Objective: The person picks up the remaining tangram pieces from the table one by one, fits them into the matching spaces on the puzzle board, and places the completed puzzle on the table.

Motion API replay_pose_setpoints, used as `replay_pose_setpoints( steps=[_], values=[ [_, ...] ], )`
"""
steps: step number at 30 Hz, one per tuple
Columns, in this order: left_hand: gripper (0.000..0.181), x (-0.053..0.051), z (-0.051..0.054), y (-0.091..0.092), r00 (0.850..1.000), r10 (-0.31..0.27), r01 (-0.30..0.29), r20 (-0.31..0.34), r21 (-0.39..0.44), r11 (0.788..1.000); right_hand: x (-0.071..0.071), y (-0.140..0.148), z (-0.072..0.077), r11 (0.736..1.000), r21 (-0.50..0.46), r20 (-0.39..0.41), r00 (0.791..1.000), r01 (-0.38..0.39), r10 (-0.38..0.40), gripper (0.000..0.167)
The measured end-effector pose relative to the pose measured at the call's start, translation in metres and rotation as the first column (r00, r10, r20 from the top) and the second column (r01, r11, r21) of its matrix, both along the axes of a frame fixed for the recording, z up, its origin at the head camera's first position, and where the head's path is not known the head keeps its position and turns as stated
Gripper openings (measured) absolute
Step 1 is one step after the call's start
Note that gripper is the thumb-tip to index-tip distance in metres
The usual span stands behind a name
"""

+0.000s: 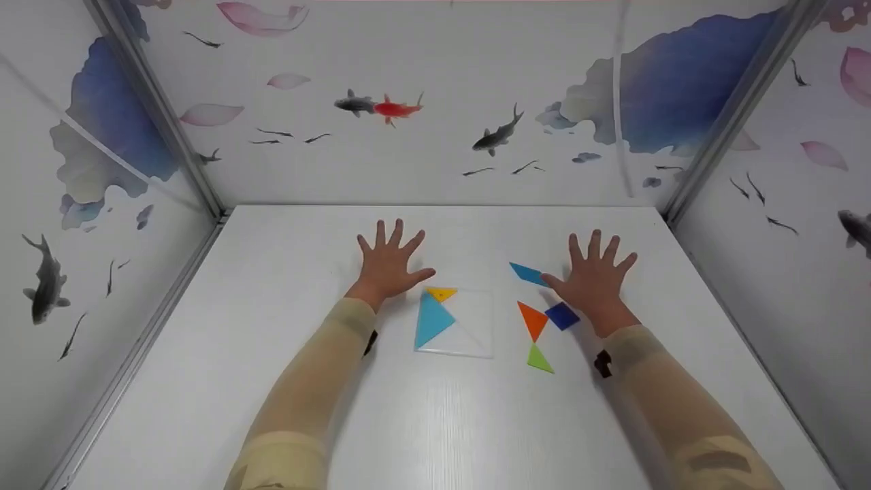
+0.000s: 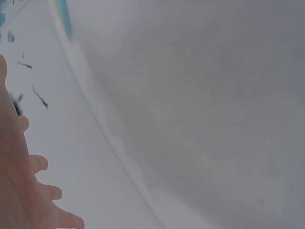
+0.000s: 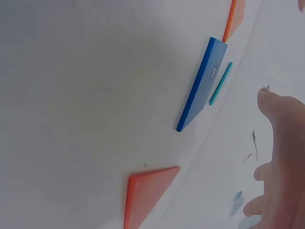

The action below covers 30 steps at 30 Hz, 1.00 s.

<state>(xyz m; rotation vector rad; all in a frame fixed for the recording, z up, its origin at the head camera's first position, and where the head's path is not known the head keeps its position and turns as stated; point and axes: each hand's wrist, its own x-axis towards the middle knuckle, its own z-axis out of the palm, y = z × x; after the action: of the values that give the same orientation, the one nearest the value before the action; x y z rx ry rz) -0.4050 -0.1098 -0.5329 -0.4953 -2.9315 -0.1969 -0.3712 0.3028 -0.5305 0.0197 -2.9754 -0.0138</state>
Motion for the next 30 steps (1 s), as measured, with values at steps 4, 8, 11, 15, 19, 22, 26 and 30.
replay_pose_setpoints(
  steps=[4, 8, 11, 15, 19, 22, 26, 30],
  values=[
    [0.087, 0.003, 0.002, 0.005, 1.0, 0.01, -0.01, 0.008, 0.056, 0.998, 0.001, 0.0, 0.0, 0.998, -0.056, 0.013, 0.999, 0.033, -0.033, 0.106],
    [0.084, 0.007, 0.003, 0.016, 1.0, -0.001, -0.003, 0.031, 0.118, 0.993, 0.004, -0.004, -0.004, 0.988, -0.129, 0.046, 0.996, 0.083, -0.078, 0.11],
    [0.083, 0.011, 0.004, 0.023, 0.999, 0.001, -0.007, 0.037, 0.161, 0.987, 0.006, -0.006, -0.006, 0.98, -0.166, 0.067, 0.993, 0.107, -0.097, 0.113],
    [0.08, 0.015, 0.01, 0.029, 0.998, 0.017, -0.031, 0.059, 0.243, 0.969, 0.007, -0.007, -0.003, 0.966, -0.22, 0.069, 0.99, 0.134, -0.122, 0.117],
    [0.082, 0.021, 0.016, 0.034, 0.982, 0.064, -0.121, 0.178, 0.335, 0.934, 0.012, -0.004, 0.002, 0.937, -0.291, 0.095, 0.981, 0.191, -0.17, 0.119],
    [0.081, 0.026, 0.017, 0.036, 0.952, 0.081, -0.194, 0.297, 0.373, 0.907, 0.017, 0.0, 0.004, 0.915, -0.329, 0.12, 0.972, 0.232, -0.204, 0.12],
    [0.07, 0.033, 0.013, 0.038, 0.917, -0.004, -0.186, 0.399, 0.437, 0.88, 0.026, 0.006, 0.002, 0.901, -0.353, 0.126, 0.967, 0.251, -0.22, 0.119],
    [0.057, 0.039, 0.01, 0.039, 0.898, -0.118, -0.121, 0.425, 0.493, 0.861, 0.033, 0.011, -0.006, 0.895, -0.363, 0.156, 0.964, 0.26, -0.217, 0.109]
  ],
)
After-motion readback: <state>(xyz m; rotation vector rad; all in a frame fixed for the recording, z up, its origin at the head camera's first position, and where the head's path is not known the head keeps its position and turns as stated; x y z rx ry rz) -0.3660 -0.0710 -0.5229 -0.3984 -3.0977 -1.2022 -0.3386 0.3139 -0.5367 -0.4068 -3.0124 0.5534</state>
